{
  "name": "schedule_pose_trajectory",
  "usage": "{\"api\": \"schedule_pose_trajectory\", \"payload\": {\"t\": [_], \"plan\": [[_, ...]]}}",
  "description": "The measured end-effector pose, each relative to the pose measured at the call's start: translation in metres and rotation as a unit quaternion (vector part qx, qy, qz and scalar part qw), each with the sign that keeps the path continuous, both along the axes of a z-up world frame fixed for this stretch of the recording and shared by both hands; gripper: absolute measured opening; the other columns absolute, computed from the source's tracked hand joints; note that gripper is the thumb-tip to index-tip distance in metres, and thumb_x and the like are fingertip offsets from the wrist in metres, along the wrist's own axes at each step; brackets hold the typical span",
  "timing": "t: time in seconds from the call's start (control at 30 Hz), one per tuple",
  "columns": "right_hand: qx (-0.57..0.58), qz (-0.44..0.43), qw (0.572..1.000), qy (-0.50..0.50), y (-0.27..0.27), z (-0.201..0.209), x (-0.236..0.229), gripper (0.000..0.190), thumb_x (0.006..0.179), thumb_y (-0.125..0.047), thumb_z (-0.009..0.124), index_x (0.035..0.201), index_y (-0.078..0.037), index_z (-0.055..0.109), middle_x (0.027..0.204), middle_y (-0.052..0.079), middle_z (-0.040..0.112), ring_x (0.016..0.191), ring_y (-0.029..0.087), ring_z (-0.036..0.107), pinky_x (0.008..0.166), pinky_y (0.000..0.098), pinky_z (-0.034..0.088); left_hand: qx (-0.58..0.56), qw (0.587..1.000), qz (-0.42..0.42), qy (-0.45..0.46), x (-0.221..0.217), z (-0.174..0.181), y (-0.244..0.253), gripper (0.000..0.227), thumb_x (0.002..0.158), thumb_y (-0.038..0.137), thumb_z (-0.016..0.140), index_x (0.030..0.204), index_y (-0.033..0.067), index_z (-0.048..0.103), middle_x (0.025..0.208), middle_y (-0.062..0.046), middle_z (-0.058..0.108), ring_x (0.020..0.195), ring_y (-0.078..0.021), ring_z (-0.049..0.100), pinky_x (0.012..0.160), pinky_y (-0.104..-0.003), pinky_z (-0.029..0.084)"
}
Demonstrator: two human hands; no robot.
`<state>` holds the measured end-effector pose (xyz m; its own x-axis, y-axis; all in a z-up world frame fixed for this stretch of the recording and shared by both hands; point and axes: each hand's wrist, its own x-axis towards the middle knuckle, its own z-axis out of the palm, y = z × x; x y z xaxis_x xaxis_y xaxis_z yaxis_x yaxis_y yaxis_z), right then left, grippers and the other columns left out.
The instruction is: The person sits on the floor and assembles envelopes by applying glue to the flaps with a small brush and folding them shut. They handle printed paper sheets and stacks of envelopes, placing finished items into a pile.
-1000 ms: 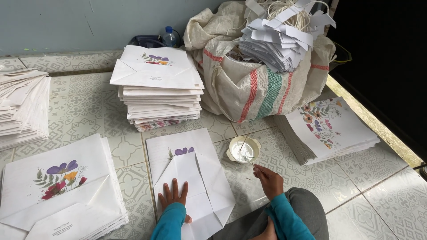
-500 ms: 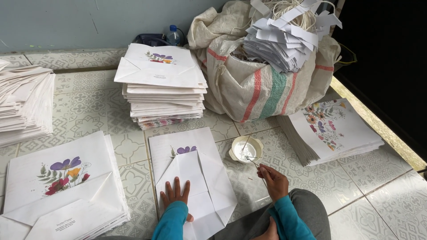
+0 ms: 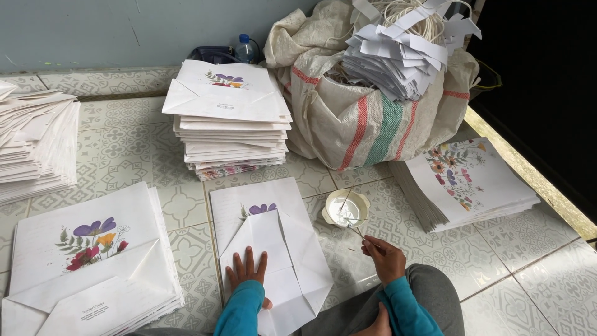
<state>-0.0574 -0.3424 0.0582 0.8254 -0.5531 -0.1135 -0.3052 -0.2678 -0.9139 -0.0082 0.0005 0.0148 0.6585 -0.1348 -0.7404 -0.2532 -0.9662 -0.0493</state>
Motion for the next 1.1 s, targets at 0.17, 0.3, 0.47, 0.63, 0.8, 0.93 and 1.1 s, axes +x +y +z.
{"api": "schedule_pose_trajectory", "payload": {"t": [0.17, 0.3, 0.47, 0.63, 0.8, 0.93, 1.1], "plan": [[-0.006, -0.003, 1.000, -0.031, 0.001, 0.009, 0.003, 0.024, 0.090, -0.007, 0.075, 0.113, -0.001, 0.079, 0.092, 0.014, 0.083, 0.086, 0.021, 0.080, 0.081, 0.0288, 0.064, -0.010, 1.000, 0.004, -0.001, -0.001, 0.001, 0.000, 0.141, 0.070, 0.053, 0.078, 0.159, 0.0272, -0.029, 0.164, -0.022, -0.038, 0.150, -0.0522, -0.026, 0.121, -0.067, 0.001], [-0.059, 0.021, 0.997, -0.050, 0.000, 0.004, 0.011, 0.025, 0.089, -0.008, 0.076, 0.113, -0.004, 0.079, 0.098, 0.011, 0.083, 0.089, 0.018, 0.080, 0.080, 0.0269, 0.064, -0.011, 1.000, 0.002, -0.007, 0.000, -0.002, 0.000, 0.142, 0.070, 0.054, 0.078, 0.159, 0.0267, -0.029, 0.164, -0.022, -0.038, 0.149, -0.0531, -0.026, 0.121, -0.067, 0.001], [-0.142, 0.029, 0.989, 0.003, -0.008, -0.013, 0.004, 0.026, 0.086, -0.016, 0.080, 0.111, -0.010, 0.081, 0.089, 0.008, 0.084, 0.084, 0.017, 0.081, 0.073, 0.0279, 0.064, -0.005, 1.000, -0.004, -0.012, -0.001, 0.007, -0.001, 0.140, 0.071, 0.057, 0.078, 0.160, 0.0260, -0.025, 0.166, -0.021, -0.032, 0.152, -0.0503, -0.020, 0.122, -0.064, 0.004], [-0.117, 0.047, 0.991, -0.034, 0.026, 0.042, -0.002, 0.022, 0.094, -0.013, 0.074, 0.112, -0.001, 0.079, 0.089, 0.010, 0.081, 0.084, 0.019, 0.078, 0.074, 0.0292, 0.060, -0.056, 0.996, 0.030, -0.065, -0.003, -0.051, -0.011, 0.146, 0.062, 0.043, 0.085, 0.162, 0.0210, -0.019, 0.166, -0.026, -0.025, 0.152, -0.0522, -0.017, 0.121, -0.067, 0.003], [0.034, 0.144, 0.980, -0.135, 0.102, 0.049, 0.021, 0.025, 0.093, -0.003, 0.070, 0.115, 0.008, 0.074, 0.095, 0.018, 0.078, 0.083, 0.024, 0.075, 0.079, 0.0314, 0.062, -0.080, 0.988, 0.084, -0.103, -0.004, -0.075, -0.024, 0.108, 0.085, -0.004, 0.065, 0.164, 0.0241, -0.003, 0.168, -0.023, -0.019, 0.153, -0.0479, -0.014, 0.122, -0.066, 0.002], [-0.053, 0.256, 0.961, -0.086, 0.172, 0.014, 0.044, 0.024, 0.085, -0.010, 0.076, 0.108, -0.004, 0.080, 0.096, 0.011, 0.084, 0.084, 0.019, 0.082, 0.077, 0.0289, 0.068, -0.062, 0.994, 0.062, -0.069, -0.003, -0.055, -0.030, 0.106, 0.087, -0.002, 0.062, 0.165, 0.0173, -0.007, 0.167, -0.026, -0.021, 0.154, -0.0474, -0.013, 0.122, -0.063, 0.008], [-0.084, 0.313, 0.945, -0.041, 0.229, -0.002, 0.057, 0.023, 0.083, -0.015, 0.079, 0.105, -0.007, 0.082, 0.093, 0.009, 0.086, 0.083, 0.018, 0.084, 0.073, 0.0257, 0.068, -0.050, 0.995, 0.058, -0.070, -0.003, -0.062, -0.036, 0.097, 0.095, 0.016, 0.066, 0.165, 0.0155, -0.002, 0.168, -0.024, -0.024, 0.154, -0.0450, -0.014, 0.122, -0.062, 0.007]]}}
